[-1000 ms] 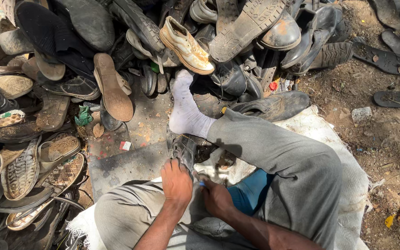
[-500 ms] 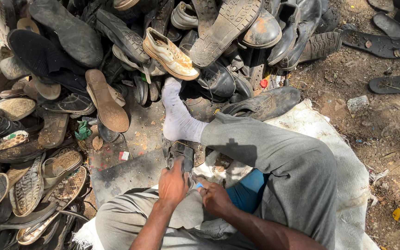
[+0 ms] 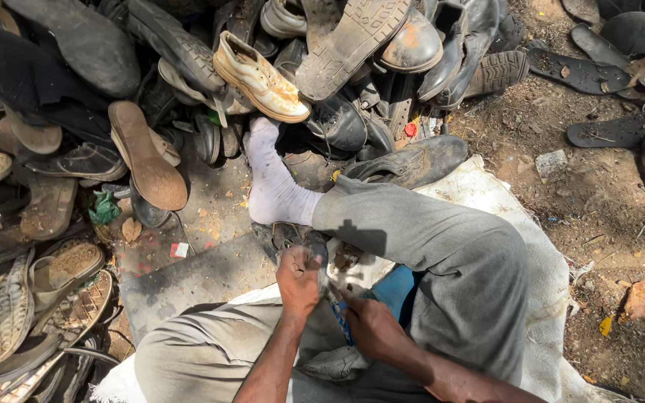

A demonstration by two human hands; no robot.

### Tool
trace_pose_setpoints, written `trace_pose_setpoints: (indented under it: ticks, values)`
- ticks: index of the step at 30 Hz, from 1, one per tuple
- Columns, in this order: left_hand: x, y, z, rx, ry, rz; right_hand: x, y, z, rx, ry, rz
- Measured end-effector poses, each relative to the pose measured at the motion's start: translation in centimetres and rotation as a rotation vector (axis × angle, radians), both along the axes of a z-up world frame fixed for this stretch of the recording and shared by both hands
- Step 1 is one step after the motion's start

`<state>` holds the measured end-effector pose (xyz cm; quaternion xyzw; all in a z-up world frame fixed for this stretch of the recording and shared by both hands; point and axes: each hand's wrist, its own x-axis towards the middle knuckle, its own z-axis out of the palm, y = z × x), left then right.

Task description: The person repairs shoes by hand using shears to cut and trim shoe components.

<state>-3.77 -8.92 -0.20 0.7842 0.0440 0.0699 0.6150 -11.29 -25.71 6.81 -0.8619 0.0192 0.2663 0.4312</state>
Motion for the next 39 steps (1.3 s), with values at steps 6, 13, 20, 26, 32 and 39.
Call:
trace_pose_setpoints:
  ticks: [6,13,20,26,32,39]
  values:
    - [0.7,-0.9,0.5,0.096,0.065,-0.046,2.5,1.1,-10.6,-0.085,-0.240,0.082]
    - [1.4,-0.3,0.7,-0.073,-0.041,-0.024,-3.0,1.7,-1.6,0.078,-0.330,-0.005]
    - [1.9,-2.2,-0.7,-0.406,0.011,0.003,1.5,4.3,-0.6,-0.113,0.032,-0.086]
    - [3.3,-2.0,-1.5,-0.745,-0.035,0.064,-3.9,5.2,2.8,0.083,-0.148,-0.209]
    - [3.9,-2.5,-2.2,-0.783,0.085,0.050,-0.7,6.7,-0.8,0.015,-0.007,-0.373]
    - [3.8,2.4,6.0,0.032,0.034,-0.498,-2.5,4.2,-4.5,0.581,0.022,-0.666]
